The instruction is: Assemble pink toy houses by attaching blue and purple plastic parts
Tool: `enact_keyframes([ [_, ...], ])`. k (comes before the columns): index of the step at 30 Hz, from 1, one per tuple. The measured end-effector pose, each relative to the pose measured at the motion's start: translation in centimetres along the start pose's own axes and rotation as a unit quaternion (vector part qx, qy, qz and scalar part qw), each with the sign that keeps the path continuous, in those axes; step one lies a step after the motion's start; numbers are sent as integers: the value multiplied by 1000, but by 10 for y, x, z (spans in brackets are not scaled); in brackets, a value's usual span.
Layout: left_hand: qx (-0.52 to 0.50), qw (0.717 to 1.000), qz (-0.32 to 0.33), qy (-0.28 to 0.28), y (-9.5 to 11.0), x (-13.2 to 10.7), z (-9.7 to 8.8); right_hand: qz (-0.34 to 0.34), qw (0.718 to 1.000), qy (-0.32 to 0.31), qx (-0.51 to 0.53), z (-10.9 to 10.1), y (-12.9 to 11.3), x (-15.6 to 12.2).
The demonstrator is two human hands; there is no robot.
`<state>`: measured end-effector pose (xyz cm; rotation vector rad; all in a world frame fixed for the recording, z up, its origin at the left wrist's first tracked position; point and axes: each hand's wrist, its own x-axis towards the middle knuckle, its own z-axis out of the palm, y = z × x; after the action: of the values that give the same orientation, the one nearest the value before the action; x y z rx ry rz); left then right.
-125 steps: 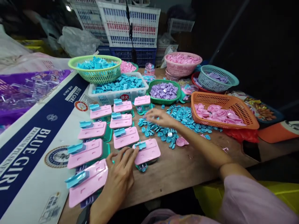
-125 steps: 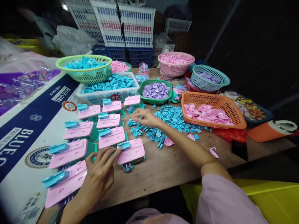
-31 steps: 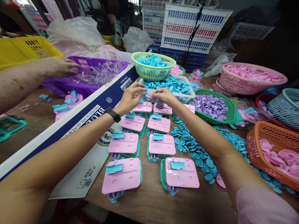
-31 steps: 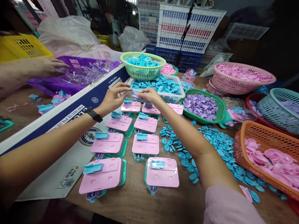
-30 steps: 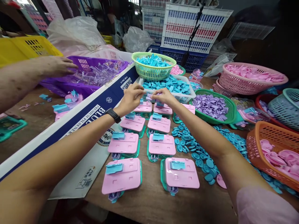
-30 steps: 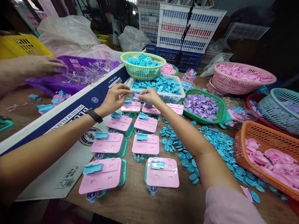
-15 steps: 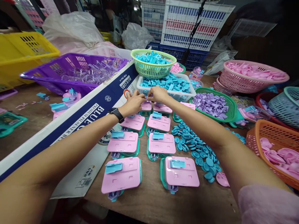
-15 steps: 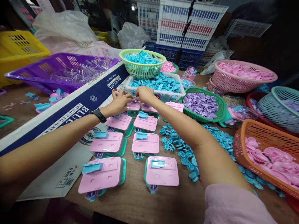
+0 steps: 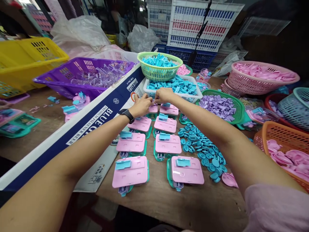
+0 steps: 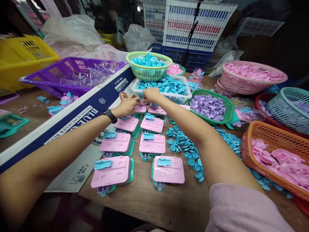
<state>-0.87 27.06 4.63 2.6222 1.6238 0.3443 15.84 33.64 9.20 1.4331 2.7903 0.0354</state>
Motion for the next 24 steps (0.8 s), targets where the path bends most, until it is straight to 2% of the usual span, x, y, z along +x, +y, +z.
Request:
enact_keyframes([
  [3, -92, 995, -28, 41, 8, -2, -7, 30, 986, 55, 153, -1, 1, -13],
  [6, -248, 960, -90, 97, 21, -13, -7, 66, 944, 36, 322, 3, -1, -31],
  [8, -285, 946, -113, 102, 28, -22, -5, 80, 945, 61, 313, 6, -1, -41],
  [11, -259, 953, -112, 107, 31, -32, -7, 94, 968, 131, 191, 6, 2, -48],
  [14, -247, 959, -93, 106, 28, -35, -17, 99, 981, 109, 128, -1, 6, -47],
  [16, -257, 955, -83, 123, 28, -36, -23, 91, 970, 85, 210, -4, 4, -47],
  [17, -281, 947, -81, 131, 29, -36, -25, 90, 949, 66, 293, -5, 1, -47],
  [18, -323, 933, -85, 132, 31, -36, -26, 93, 915, 37, 391, -6, -3, -48],
  [19, -382, 911, -95, 125, 34, -36, -26, 98, 869, 2, 484, -5, -8, -49],
  [21, -518, 840, -135, 94, 41, -36, -25, 106, 781, -49, 613, -2, -18, -53],
  [22, -577, 797, -161, 76, 44, -36, -24, 102, 756, -57, 644, 0, -23, -55],
  [24, -662, 717, -210, 61, 50, -37, -23, 75, 743, -45, 663, 5, -31, -60],
])
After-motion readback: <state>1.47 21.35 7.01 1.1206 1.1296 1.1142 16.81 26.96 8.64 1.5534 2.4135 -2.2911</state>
